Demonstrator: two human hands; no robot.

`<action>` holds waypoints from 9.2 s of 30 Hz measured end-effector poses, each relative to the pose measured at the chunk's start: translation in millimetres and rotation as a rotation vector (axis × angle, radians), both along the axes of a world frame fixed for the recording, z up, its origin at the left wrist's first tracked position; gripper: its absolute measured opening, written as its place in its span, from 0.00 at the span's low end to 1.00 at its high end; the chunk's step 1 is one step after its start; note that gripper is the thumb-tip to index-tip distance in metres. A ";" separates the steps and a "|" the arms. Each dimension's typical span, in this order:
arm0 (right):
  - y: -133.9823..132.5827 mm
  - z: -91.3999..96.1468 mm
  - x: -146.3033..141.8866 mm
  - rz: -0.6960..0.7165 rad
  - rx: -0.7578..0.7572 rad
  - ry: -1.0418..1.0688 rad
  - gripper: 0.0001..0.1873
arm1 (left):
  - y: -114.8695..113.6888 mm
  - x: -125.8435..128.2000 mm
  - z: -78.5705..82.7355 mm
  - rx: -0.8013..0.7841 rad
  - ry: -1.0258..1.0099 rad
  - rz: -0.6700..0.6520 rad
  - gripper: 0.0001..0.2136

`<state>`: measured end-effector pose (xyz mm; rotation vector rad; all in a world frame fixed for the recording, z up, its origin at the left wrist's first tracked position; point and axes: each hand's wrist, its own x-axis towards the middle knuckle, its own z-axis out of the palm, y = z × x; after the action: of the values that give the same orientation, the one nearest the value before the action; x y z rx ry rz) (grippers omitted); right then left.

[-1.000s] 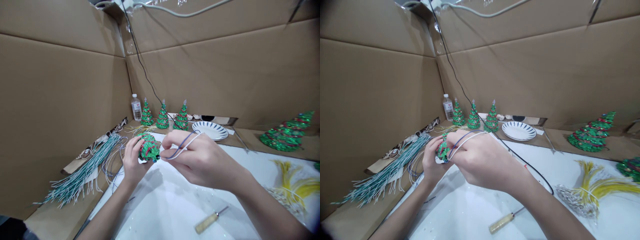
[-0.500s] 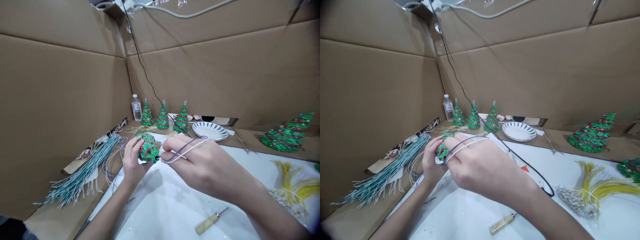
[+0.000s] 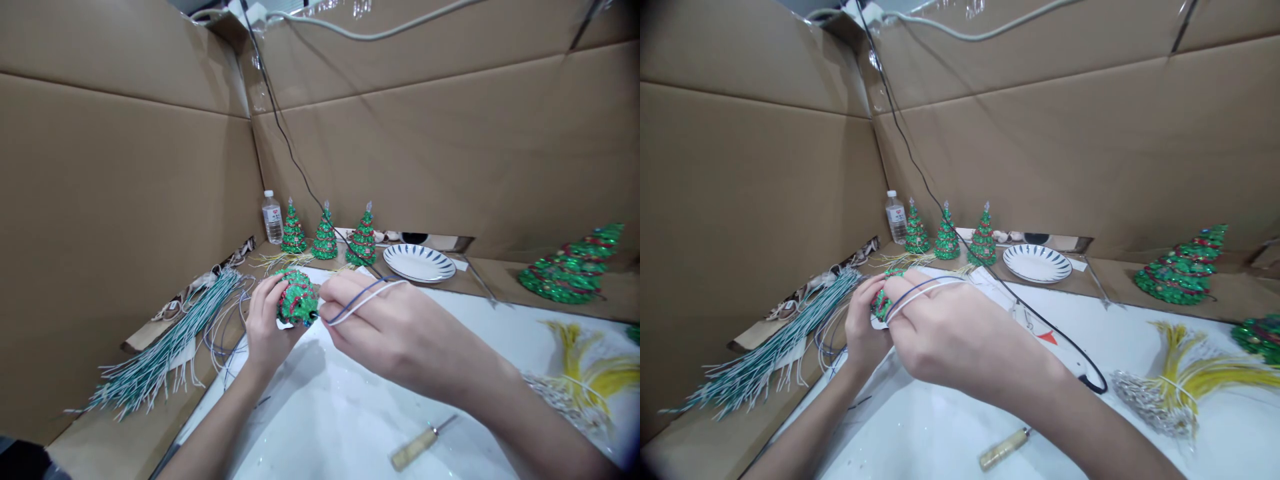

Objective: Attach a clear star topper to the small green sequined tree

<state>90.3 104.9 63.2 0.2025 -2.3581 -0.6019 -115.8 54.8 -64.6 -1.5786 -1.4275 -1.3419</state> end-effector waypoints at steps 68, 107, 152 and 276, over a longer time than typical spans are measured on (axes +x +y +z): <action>16.7 -1.8 -7.8 -0.015 -0.809 -0.049 0.14 | 0.8 12.9 1.2 -0.183 -0.054 -0.001 0.29; 46.2 -16.3 -26.4 0.334 -1.707 -0.196 0.21 | -2.2 22.9 3.7 -0.476 -0.214 -0.148 0.35; 39.5 -16.2 -23.0 0.325 -1.301 -0.247 0.18 | -5.8 19.6 3.8 -0.373 -0.223 -0.148 0.33; 47.9 -18.9 -22.4 0.243 -1.449 -0.176 0.19 | -7.6 24.6 13.6 -0.557 -0.364 -0.180 0.33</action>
<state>67.9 152.8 44.4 -0.1352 -2.2829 1.2798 -91.2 47.1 -51.0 -1.9115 -2.0577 -1.4707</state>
